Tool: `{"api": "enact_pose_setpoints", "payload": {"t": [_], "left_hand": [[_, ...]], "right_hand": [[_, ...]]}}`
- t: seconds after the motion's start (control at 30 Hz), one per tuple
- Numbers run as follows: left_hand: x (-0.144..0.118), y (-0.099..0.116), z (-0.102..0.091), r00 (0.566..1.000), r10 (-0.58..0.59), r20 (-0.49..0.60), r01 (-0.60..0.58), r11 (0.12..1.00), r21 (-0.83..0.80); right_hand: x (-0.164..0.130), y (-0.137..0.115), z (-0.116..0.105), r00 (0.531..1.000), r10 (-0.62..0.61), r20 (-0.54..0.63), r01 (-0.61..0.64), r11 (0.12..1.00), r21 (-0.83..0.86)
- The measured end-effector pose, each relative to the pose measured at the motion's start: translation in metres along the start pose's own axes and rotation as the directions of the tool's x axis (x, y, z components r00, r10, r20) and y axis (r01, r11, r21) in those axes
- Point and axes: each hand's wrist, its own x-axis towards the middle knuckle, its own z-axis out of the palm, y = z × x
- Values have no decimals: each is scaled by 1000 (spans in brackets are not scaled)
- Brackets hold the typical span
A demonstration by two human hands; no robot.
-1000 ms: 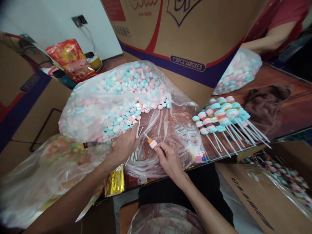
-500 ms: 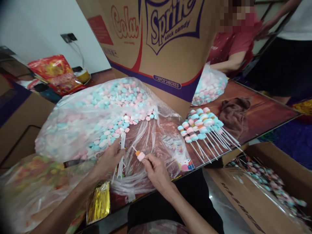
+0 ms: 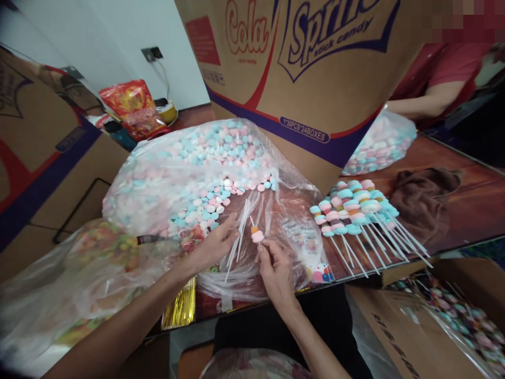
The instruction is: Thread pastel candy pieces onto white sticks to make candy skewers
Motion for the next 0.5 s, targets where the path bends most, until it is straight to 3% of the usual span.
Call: {"api": "enact_pose_setpoints", "payload": {"t": [0.1, 0.17, 0.23, 0.37, 0.5], "left_hand": [[-18, 7, -23, 999, 0, 35, -2, 998, 55], [-33, 12, -43, 996, -31, -85, 40, 993, 109], [-52, 17, -64, 959, -26, -283, 72, 986, 153], [-102, 24, -103, 774, 128, -620, 133, 925, 356], [-151, 22, -141, 586, 131, -800, 420, 795, 438]], "right_hand": [[1, 1, 0, 1000, 12, -11, -12, 1000, 21], [1, 1, -1, 1000, 19, -10, -19, 999, 26], [0, 2, -3, 1000, 14, -9, -14, 1000, 9], [-3, 2, -6, 1000, -11, -12, 10, 998, -57], [-3, 0, -9, 999, -7, 32, 10, 995, -97]]}}
